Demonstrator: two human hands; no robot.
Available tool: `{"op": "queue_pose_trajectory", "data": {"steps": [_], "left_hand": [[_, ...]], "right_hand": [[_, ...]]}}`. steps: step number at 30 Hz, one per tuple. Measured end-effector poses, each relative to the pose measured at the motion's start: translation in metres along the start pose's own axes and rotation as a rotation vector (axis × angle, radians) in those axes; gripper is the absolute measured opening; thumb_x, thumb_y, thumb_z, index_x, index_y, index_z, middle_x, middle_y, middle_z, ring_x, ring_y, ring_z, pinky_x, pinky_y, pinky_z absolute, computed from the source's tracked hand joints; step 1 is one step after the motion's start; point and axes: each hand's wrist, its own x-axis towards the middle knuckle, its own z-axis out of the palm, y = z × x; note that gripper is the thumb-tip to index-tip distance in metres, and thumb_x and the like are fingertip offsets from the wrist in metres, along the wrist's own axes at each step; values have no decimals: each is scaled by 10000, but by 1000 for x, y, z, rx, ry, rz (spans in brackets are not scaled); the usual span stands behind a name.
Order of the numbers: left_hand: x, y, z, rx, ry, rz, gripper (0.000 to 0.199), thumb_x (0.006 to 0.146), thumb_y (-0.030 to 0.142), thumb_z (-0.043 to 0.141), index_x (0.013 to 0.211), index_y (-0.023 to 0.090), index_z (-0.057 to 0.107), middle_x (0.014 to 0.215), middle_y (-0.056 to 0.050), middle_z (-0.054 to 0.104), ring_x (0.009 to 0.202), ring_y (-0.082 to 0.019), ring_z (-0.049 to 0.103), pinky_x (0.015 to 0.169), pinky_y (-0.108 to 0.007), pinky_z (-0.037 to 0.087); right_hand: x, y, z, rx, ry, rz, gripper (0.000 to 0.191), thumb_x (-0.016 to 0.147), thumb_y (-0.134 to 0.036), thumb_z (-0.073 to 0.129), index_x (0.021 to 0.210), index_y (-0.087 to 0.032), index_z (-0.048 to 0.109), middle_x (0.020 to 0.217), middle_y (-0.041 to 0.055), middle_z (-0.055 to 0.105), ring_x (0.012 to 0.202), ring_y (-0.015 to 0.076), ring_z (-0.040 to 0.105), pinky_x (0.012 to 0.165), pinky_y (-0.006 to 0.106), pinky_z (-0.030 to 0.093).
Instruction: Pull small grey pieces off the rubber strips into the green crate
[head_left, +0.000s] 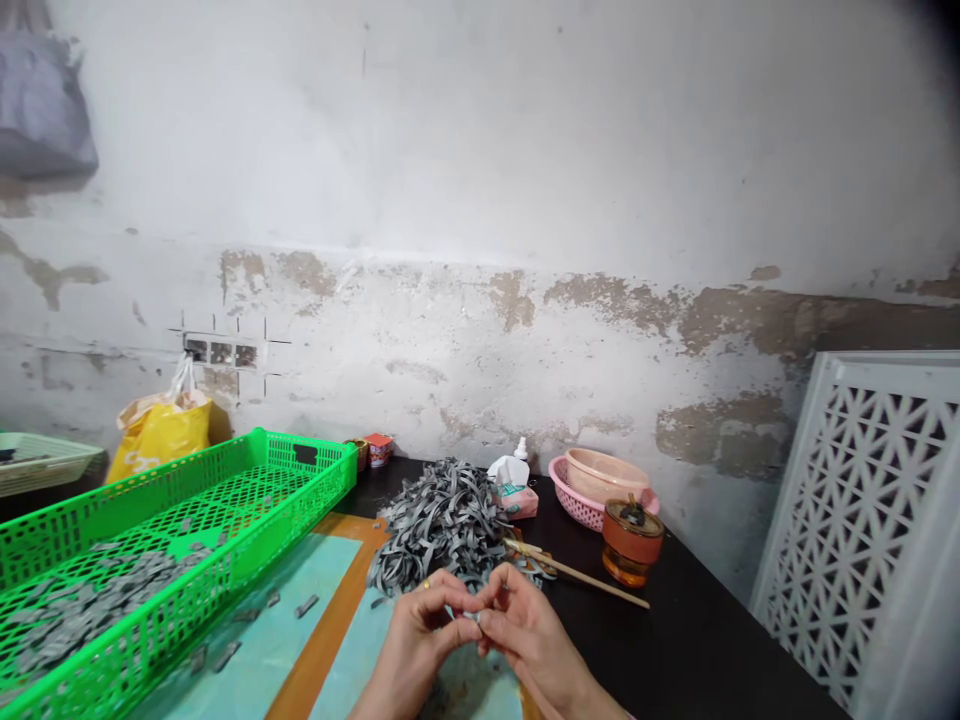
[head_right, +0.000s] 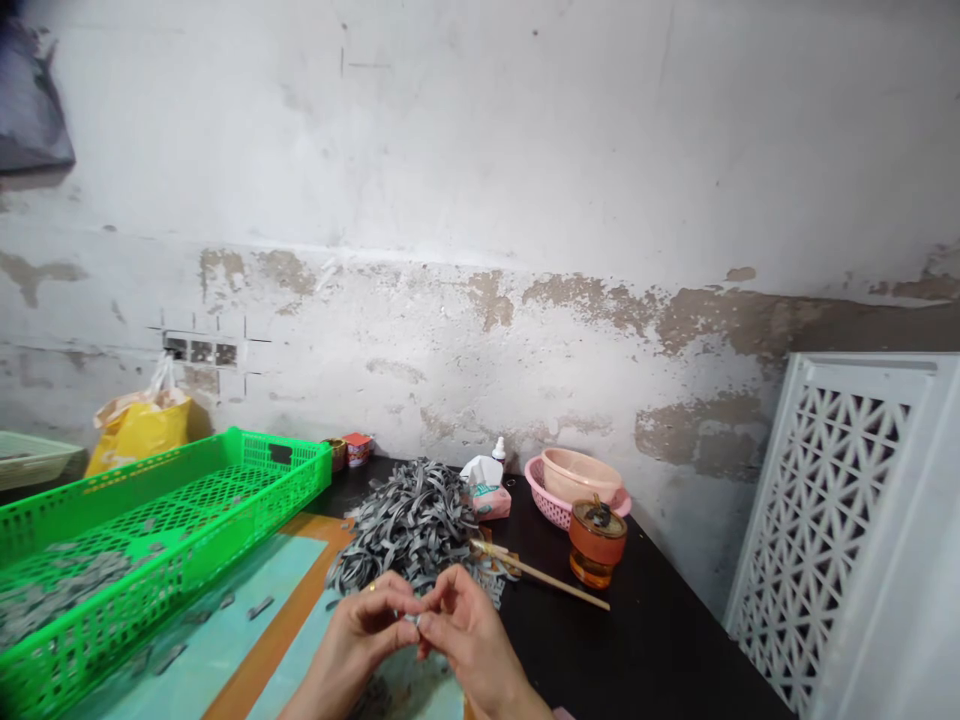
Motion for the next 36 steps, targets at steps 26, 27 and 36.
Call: {"op": "queue_pose_trajectory", "data": {"steps": [26,27,36], "left_hand": [[0,6,-4,164,-41,-70,356,664,503,728,660,166,616,691,-2,570,695,-172,490,625,-246,360],[-1,5,-4,142,-49,-77,380,662,532,717,669,168,608,688,4,558,683,-165,473,612,-241,354],[1,-5,-2,18,-2,-199,480,565,609,746,602,171,555,603,31,491,602,-131,422,546,-221,351]], "right_hand": [[10,7,-15,-218,27,-61,315,604,-315,819,743,-180,571,646,-39,588,554,98,520,568,240,414],[11,8,-16,-244,16,-60,295,607,-320,813,743,-177,594,647,-36,586,567,104,528,578,243,418],[8,0,-17,-1077,-70,-425,111,789,-140,604,828,-187,696,789,44,658,731,163,610,651,238,438]]}}
